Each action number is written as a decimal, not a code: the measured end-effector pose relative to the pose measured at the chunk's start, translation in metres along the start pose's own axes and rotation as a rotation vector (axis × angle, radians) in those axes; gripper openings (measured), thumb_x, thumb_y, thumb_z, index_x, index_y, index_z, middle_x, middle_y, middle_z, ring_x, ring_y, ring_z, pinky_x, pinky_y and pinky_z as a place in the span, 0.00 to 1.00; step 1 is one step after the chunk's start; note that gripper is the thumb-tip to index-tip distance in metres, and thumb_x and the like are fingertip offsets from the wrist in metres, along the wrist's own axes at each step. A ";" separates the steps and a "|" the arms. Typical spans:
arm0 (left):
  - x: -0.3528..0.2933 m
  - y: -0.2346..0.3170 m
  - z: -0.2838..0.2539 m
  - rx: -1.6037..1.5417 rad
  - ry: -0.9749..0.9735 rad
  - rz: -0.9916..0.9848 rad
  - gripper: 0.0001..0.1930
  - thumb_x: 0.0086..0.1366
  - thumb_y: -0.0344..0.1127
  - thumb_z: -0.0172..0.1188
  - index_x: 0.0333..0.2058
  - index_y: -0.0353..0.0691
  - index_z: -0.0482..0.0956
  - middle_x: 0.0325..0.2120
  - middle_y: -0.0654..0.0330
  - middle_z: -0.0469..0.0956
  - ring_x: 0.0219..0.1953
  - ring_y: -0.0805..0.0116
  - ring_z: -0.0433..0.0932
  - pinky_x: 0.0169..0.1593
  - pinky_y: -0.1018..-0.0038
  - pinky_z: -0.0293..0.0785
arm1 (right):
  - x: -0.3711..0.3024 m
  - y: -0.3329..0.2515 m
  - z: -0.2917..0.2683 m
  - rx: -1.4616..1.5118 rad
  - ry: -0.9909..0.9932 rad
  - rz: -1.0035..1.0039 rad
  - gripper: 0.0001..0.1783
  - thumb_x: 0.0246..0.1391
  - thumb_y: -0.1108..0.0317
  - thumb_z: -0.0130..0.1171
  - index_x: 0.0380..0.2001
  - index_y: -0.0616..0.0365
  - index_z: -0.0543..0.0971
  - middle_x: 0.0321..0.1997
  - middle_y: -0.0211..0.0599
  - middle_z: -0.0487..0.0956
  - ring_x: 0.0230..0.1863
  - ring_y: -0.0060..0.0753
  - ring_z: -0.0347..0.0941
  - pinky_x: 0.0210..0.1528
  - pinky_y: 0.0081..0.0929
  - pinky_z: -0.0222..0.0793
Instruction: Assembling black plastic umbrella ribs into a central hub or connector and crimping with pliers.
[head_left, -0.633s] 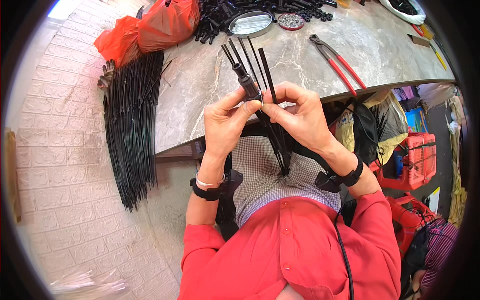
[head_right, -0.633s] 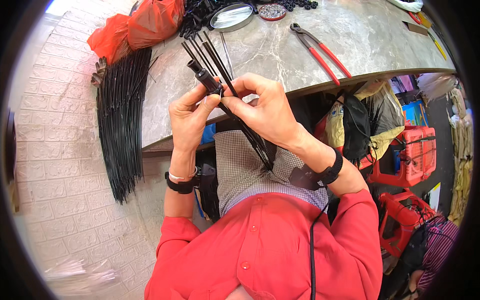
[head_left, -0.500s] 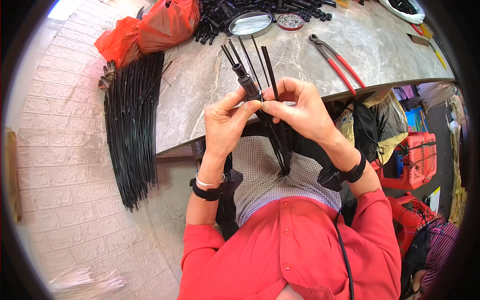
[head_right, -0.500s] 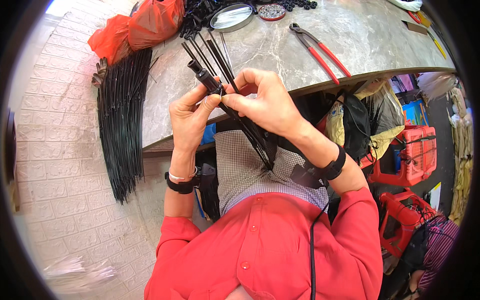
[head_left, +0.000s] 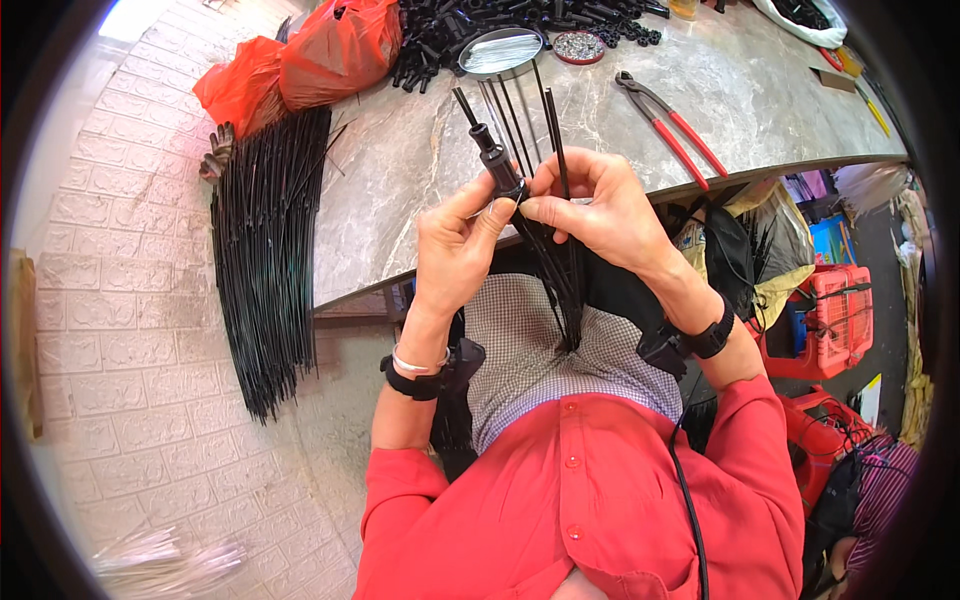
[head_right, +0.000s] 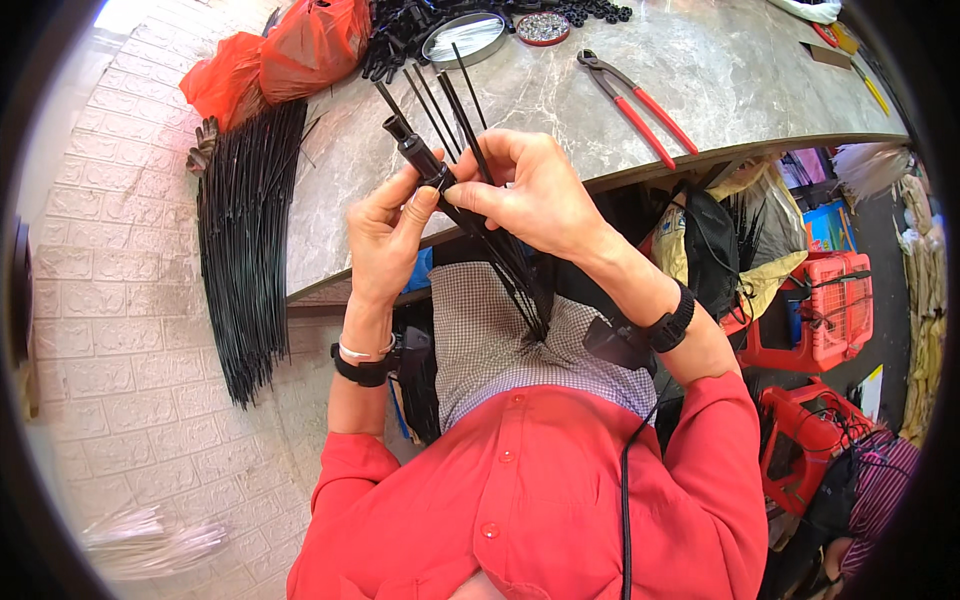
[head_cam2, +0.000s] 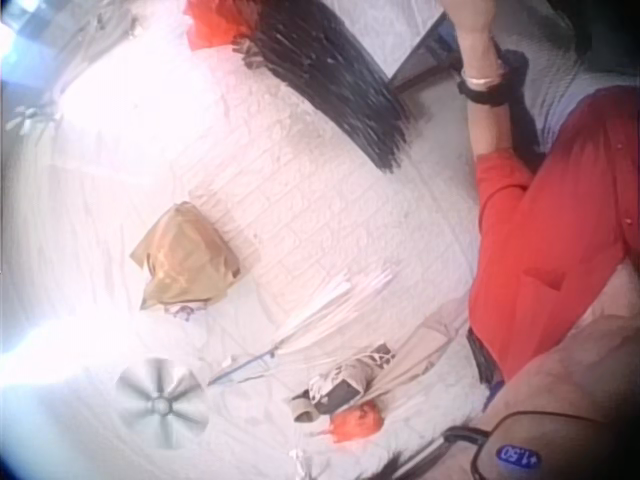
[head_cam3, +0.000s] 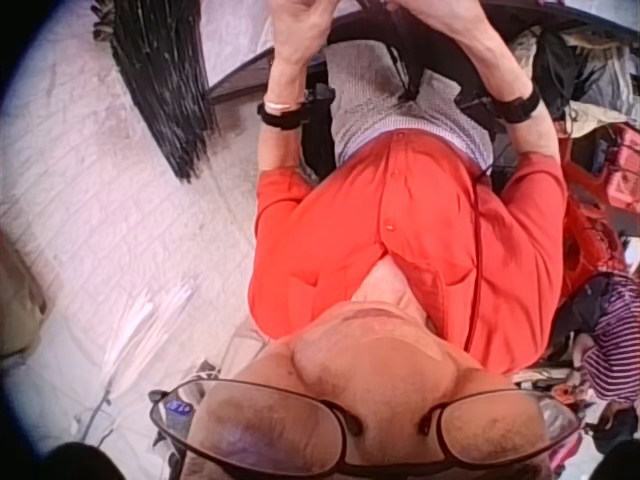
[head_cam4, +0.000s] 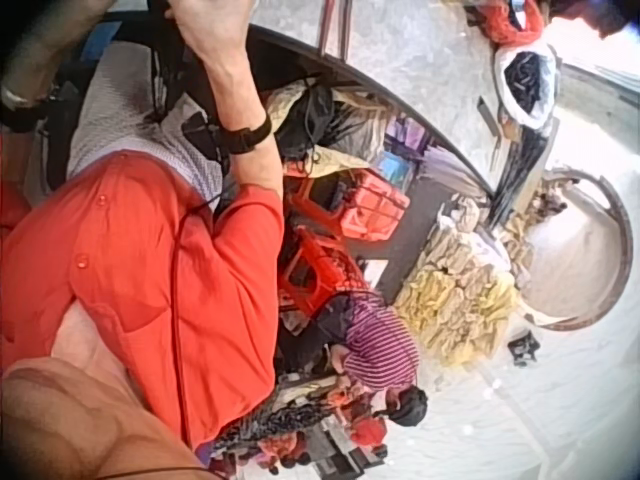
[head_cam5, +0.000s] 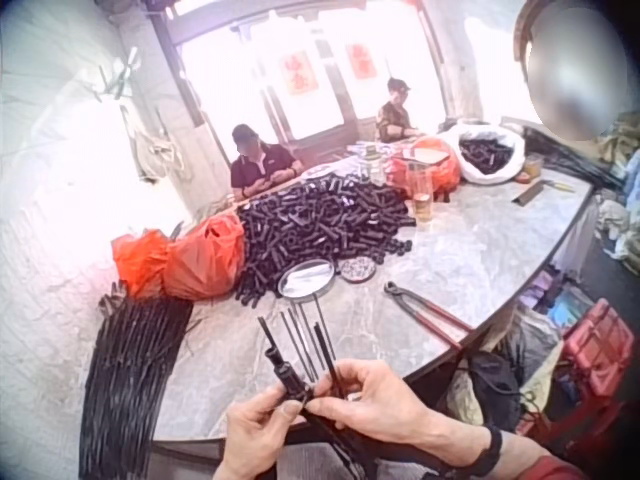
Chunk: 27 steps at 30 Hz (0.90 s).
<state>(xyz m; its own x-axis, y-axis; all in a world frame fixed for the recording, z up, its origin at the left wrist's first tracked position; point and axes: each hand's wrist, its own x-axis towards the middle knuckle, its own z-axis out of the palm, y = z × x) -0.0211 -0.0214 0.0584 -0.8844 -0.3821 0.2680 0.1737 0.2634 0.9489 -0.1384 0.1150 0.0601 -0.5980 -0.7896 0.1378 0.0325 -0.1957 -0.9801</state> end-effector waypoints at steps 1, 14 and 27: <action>-0.001 -0.001 0.001 -0.021 0.007 -0.007 0.18 0.65 0.25 0.54 0.53 0.30 0.71 0.41 0.57 0.78 0.44 0.73 0.75 0.47 0.78 0.73 | 0.001 0.000 0.000 -0.025 -0.003 0.007 0.09 0.46 0.72 0.64 0.29 0.65 0.75 0.25 0.29 0.76 0.25 0.15 0.71 0.21 0.15 0.69; -0.013 0.011 0.011 0.042 0.165 0.017 0.15 0.64 0.28 0.55 0.48 0.27 0.72 0.36 0.55 0.79 0.39 0.72 0.78 0.43 0.78 0.75 | -0.009 -0.006 0.015 -0.383 0.137 -0.229 0.15 0.40 0.69 0.69 0.28 0.63 0.74 0.26 0.37 0.76 0.26 0.25 0.73 0.27 0.21 0.68; -0.022 -0.005 -0.012 -0.216 -0.035 0.035 0.16 0.67 0.31 0.53 0.51 0.32 0.70 0.40 0.58 0.77 0.44 0.73 0.75 0.49 0.76 0.71 | -0.018 0.002 0.019 0.096 0.045 -0.172 0.16 0.50 0.73 0.62 0.41 0.65 0.70 0.35 0.29 0.75 0.31 0.13 0.71 0.36 0.15 0.70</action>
<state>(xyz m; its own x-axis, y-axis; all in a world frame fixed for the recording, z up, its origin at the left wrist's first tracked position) 0.0025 -0.0246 0.0496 -0.8900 -0.3438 0.2995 0.2903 0.0791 0.9537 -0.1125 0.1182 0.0582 -0.6362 -0.7134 0.2938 0.0018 -0.3821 -0.9241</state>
